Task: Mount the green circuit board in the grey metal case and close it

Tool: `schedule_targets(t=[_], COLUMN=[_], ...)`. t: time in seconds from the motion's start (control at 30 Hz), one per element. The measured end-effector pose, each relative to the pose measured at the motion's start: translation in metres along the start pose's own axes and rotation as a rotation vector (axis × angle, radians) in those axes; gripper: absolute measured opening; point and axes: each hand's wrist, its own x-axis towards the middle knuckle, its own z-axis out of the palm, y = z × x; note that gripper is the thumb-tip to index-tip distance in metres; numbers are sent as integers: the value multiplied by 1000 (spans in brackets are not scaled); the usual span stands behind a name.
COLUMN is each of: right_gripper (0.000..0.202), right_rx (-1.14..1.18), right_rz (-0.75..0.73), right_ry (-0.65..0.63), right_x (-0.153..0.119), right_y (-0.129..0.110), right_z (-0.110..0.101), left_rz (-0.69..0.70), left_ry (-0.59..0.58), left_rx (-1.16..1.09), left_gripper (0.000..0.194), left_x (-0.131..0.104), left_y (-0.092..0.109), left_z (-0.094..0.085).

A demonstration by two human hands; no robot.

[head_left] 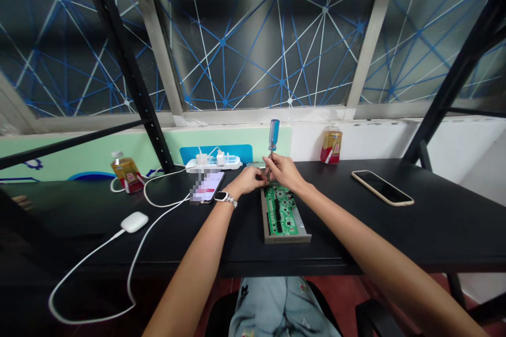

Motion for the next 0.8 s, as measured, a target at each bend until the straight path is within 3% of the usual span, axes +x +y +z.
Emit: schedule_targets(t=[0.23,0.4,0.57,0.8], right_gripper=[40,31,30,27], right_rx=[30,160,130,150], right_rz=[66,46,95,92], right_ry=[0,-115,-3,-12], right_x=[1,2,2,2], right_y=[1,6,11,7], right_z=[-2,-9,-8,-7], left_rz=[51,48,28,16], left_ry=[122,54,122,59], left_rx=[-54,-116,-128,-202], left_gripper=[11,21,27,28], left_x=[3,4,5,5], left_y=[4,1,0,1], left_z=[5,5,7,7])
